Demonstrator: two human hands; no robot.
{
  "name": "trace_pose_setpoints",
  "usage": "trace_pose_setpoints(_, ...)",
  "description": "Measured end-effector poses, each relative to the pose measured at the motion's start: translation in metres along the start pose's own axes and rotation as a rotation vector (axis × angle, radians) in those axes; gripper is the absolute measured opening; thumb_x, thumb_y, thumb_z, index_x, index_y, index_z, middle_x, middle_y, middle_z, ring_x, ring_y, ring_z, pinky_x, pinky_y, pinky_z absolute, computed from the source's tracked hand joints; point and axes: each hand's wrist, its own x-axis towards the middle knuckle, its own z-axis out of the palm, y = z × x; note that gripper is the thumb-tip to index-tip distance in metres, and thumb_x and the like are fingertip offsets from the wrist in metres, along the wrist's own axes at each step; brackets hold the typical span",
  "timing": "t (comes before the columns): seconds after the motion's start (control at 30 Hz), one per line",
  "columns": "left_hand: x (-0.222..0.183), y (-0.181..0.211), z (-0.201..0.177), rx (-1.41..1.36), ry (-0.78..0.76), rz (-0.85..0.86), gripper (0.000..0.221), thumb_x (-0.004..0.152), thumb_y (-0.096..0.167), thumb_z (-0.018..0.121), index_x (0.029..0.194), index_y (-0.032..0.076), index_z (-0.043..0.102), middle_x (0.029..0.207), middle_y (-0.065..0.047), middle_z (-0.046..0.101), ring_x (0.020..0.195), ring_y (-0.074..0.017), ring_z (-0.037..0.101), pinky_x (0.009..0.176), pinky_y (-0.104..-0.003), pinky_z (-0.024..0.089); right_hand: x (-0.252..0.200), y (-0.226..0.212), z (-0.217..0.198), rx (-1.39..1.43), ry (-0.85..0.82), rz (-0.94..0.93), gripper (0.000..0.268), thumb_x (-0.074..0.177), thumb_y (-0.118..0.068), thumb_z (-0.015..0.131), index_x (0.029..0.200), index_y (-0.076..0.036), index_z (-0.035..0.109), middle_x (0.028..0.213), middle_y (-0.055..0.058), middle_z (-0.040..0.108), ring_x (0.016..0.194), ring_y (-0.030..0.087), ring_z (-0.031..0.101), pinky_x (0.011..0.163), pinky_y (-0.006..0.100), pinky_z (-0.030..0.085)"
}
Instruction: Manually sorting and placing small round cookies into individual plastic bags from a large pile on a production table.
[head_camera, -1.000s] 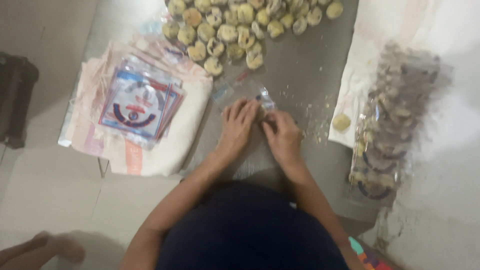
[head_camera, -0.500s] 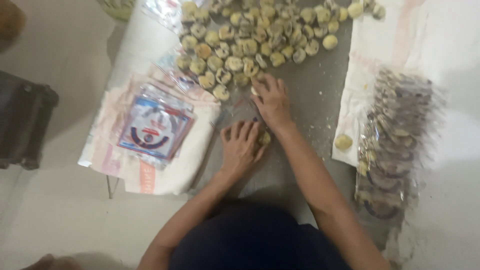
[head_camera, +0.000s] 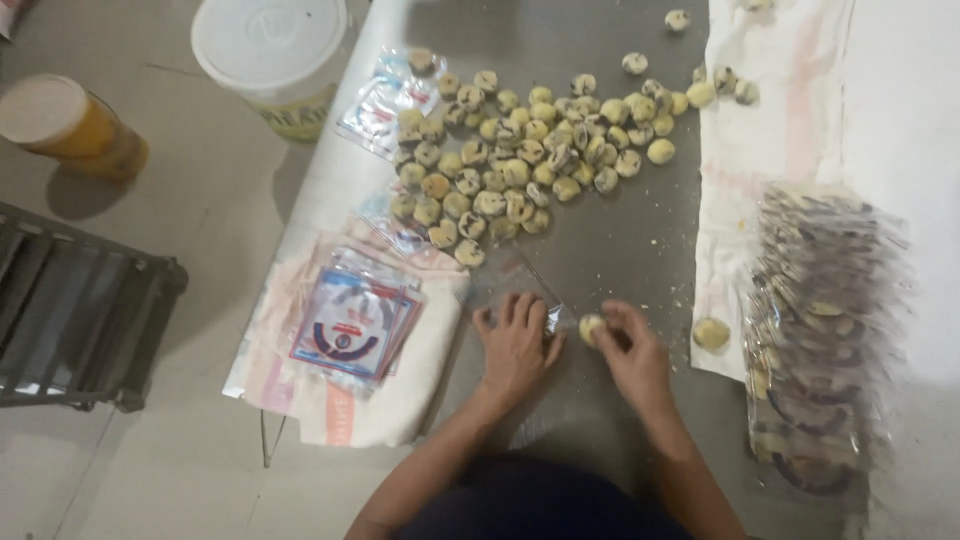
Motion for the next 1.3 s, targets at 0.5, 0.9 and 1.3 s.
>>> trace_pose_setpoints(0.5,-0.006,-0.019,0.006,0.008,0.147,0.047,0.027,0.089,0.017,0.057,0.116,0.018,0.059,0.109,-0.006,0.058,0.113,-0.0257,0.049,0.090,-0.055,0.029,-0.011,0.020,0.040,-0.403,-0.100,-0.475,0.042,0.090,-0.024,0.068,0.122,-0.002,0.055,0.122,0.021,0.058,0.117,0.037,0.059,0.097,0.048,0.053)
trace_pose_setpoints(0.9,-0.013,-0.023,0.015,0.007,0.117,0.058,0.028,0.099,0.025,0.052,0.125,0.022,0.059,0.125,-0.004,0.060,0.125,-0.0250,0.050,0.099,-0.057,0.030,0.023,0.053,0.036,-0.443,0.089,-0.744,0.038,0.094,-0.023,0.068,0.129,-0.013,0.058,0.109,0.006,0.061,0.104,0.023,0.060,0.091,0.040,0.048)
trace_pose_setpoints(1.3,-0.017,-0.032,0.018,-0.095,0.246,0.153,0.032,0.100,0.023,0.054,0.131,0.019,0.061,0.129,-0.004,0.063,0.129,-0.0245,0.048,0.104,-0.057,0.025,0.057,0.072,0.064,-0.257,0.025,-0.827,0.015,0.089,-0.007,0.071,0.099,-0.011,0.062,0.085,0.000,0.061,0.084,0.018,0.062,0.076,0.032,0.054)
